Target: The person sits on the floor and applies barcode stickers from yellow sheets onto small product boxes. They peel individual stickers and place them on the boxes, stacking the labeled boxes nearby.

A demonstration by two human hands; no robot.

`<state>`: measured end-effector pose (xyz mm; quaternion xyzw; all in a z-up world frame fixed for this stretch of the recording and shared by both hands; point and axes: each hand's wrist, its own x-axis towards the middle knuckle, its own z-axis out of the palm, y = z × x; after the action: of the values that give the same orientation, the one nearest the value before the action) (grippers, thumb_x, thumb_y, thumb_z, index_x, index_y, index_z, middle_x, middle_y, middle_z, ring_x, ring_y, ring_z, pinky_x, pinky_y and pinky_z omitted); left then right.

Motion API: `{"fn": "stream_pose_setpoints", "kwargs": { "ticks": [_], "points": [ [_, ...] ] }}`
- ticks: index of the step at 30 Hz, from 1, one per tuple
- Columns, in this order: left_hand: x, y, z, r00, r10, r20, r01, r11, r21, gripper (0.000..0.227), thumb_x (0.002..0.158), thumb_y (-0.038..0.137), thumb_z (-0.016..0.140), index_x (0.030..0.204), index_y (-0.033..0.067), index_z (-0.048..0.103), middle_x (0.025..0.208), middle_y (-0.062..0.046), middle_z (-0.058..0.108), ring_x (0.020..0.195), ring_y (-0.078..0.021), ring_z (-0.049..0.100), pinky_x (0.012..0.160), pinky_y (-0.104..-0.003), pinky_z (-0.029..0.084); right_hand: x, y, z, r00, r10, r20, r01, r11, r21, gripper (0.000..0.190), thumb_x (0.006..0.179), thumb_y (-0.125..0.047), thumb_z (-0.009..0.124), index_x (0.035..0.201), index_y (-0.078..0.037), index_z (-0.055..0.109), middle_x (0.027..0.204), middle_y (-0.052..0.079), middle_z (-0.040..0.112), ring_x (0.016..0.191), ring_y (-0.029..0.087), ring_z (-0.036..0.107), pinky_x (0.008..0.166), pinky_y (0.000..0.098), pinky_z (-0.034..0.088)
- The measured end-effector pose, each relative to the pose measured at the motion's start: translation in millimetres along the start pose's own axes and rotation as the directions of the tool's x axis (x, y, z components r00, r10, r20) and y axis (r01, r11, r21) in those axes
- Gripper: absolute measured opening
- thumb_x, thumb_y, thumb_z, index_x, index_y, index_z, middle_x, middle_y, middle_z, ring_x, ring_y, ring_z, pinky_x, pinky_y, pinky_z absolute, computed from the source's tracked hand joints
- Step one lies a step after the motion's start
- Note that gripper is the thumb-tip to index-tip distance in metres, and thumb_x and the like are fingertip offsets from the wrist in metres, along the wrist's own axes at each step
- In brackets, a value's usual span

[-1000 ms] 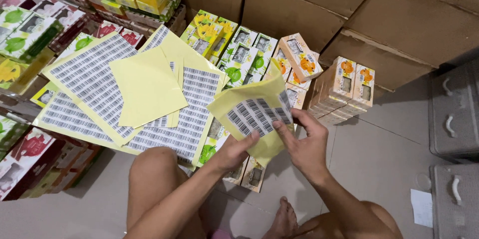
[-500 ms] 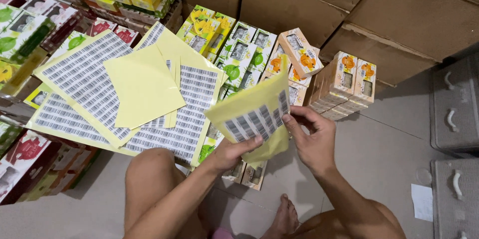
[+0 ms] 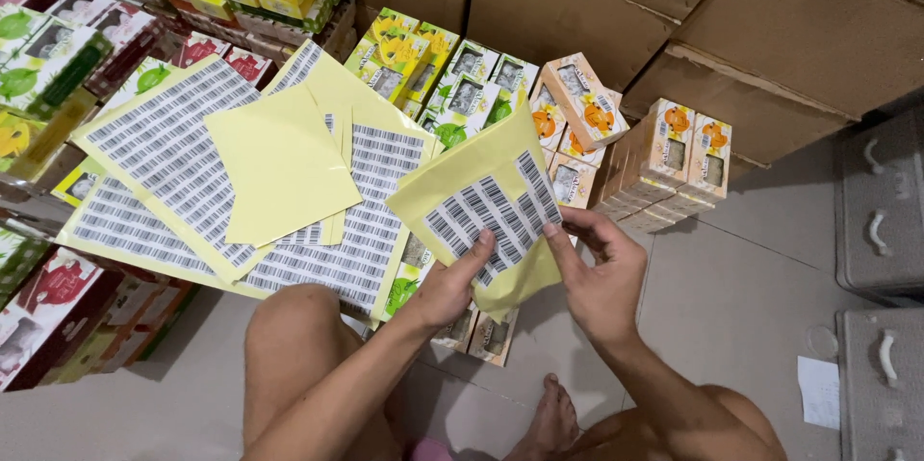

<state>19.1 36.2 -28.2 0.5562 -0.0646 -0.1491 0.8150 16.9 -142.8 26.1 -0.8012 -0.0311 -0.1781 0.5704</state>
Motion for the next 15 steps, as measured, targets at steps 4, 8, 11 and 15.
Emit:
{"fn": "stream_pose_setpoints", "kwargs": {
  "ticks": [4, 8, 11, 15],
  "points": [
    [-3, 6, 1, 1.000, -0.001, -0.017, 0.002, 0.997, 0.075, 0.066, 0.104, 0.048, 0.047, 0.139, -0.0087, 0.054, 0.119, -0.029, 0.068, 0.113, -0.0408, 0.065, 0.111, -0.065, 0.040, 4, 4, -7, 0.994, -0.100, -0.041, 0.097, 0.992, -0.080, 0.015, 0.085, -0.001, 0.085, 0.098, -0.002, 0.078, 0.088, 0.013, 0.078, 0.088, 0.017, 0.071, 0.082, 0.0366, 0.058],
    [-8, 26, 12, 1.000, 0.011, -0.027, -0.008, 0.992, 0.125, 0.065, 0.105, 0.046, 0.044, 0.139, -0.0094, 0.052, 0.118, -0.030, 0.067, 0.113, -0.0394, 0.065, 0.111, -0.066, 0.040, 7, -6, -6, 0.951, -0.307, -0.028, 0.292, 0.928, -0.233, 0.011, 0.084, 0.001, 0.087, 0.089, -0.002, 0.077, 0.084, 0.014, 0.077, 0.079, 0.025, 0.077, 0.074, 0.0370, 0.058],
    [-13, 43, 28, 0.995, -0.004, -0.099, 0.025, 0.977, 0.212, 0.079, 0.104, 0.055, 0.042, 0.150, -0.0100, 0.039, 0.143, -0.036, 0.051, 0.134, -0.0461, 0.051, 0.117, -0.066, 0.032, 3, -2, -6, 0.900, -0.436, -0.016, 0.410, 0.859, -0.306, 0.012, 0.082, 0.001, 0.088, 0.084, -0.007, 0.079, 0.083, 0.007, 0.076, 0.079, 0.024, 0.076, 0.076, 0.0353, 0.059],
    [-13, 10, 9, 0.982, 0.038, -0.187, 0.003, 0.978, 0.211, 0.077, 0.105, 0.051, 0.035, 0.153, -0.0091, 0.032, 0.141, -0.037, 0.050, 0.131, -0.0477, 0.053, 0.118, -0.065, 0.033, -4, -12, -9, 0.880, -0.474, -0.015, 0.454, 0.851, -0.265, 0.015, 0.080, 0.000, 0.087, 0.089, -0.008, 0.079, 0.083, 0.006, 0.075, 0.079, 0.022, 0.075, 0.073, 0.0337, 0.061]
  ]
}}
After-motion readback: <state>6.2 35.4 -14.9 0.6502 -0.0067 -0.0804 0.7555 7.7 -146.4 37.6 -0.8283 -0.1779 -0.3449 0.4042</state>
